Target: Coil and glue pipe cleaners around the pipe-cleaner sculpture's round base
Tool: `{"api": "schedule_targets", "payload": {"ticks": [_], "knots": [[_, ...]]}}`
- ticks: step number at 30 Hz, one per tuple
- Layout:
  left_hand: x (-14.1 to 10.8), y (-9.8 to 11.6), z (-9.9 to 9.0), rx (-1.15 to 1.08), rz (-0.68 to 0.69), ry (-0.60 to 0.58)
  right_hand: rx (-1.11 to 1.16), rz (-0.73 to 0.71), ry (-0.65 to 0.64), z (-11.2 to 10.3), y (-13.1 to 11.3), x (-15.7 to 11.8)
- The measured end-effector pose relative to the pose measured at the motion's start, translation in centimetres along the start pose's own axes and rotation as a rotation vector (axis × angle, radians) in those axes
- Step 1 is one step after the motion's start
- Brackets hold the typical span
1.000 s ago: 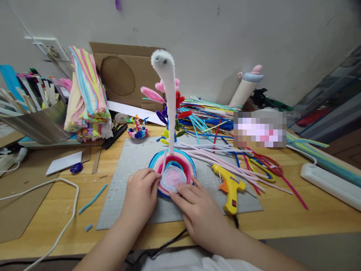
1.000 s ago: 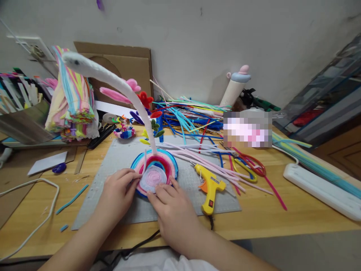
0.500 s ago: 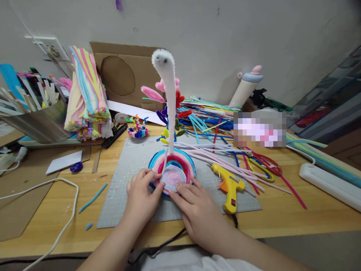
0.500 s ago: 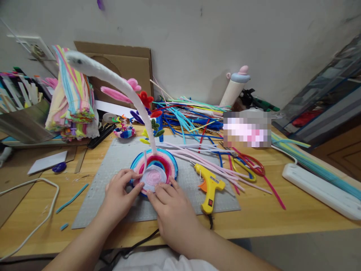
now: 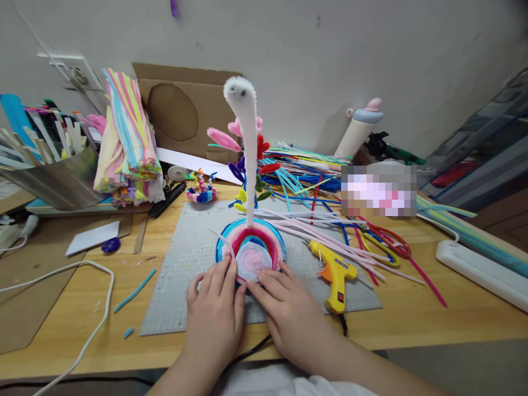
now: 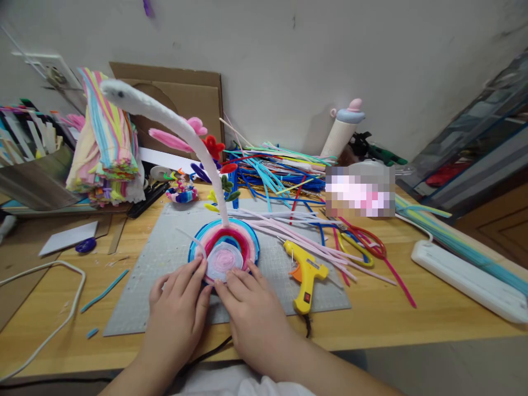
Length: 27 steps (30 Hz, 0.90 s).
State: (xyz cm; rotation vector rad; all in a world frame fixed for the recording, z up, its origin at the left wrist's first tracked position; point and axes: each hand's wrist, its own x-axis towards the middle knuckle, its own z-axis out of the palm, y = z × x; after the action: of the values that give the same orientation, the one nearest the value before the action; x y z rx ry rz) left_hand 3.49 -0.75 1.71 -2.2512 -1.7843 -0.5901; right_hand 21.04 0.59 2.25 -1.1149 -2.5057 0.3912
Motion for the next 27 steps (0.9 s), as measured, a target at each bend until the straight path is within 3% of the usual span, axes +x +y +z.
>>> {"api": "schedule_targets", "payload": {"ticks": [14,23,27], "knots": [[-0.3,-0.2,-0.7,-0.216,0.033,0.065,-0.001,0.004,-0.040,-0.3,-0.1,0.2],[-0.5,0.3,-0.5,-0.117,0.070,0.059,0.033,-0.017,-0.029,-0.8,-0.1,0.1],[-0.7,0.3,-0.1,-0.087,0.087,0.060,0.106,0.006,0.080,-1.7,0.8,-0.8]]}}
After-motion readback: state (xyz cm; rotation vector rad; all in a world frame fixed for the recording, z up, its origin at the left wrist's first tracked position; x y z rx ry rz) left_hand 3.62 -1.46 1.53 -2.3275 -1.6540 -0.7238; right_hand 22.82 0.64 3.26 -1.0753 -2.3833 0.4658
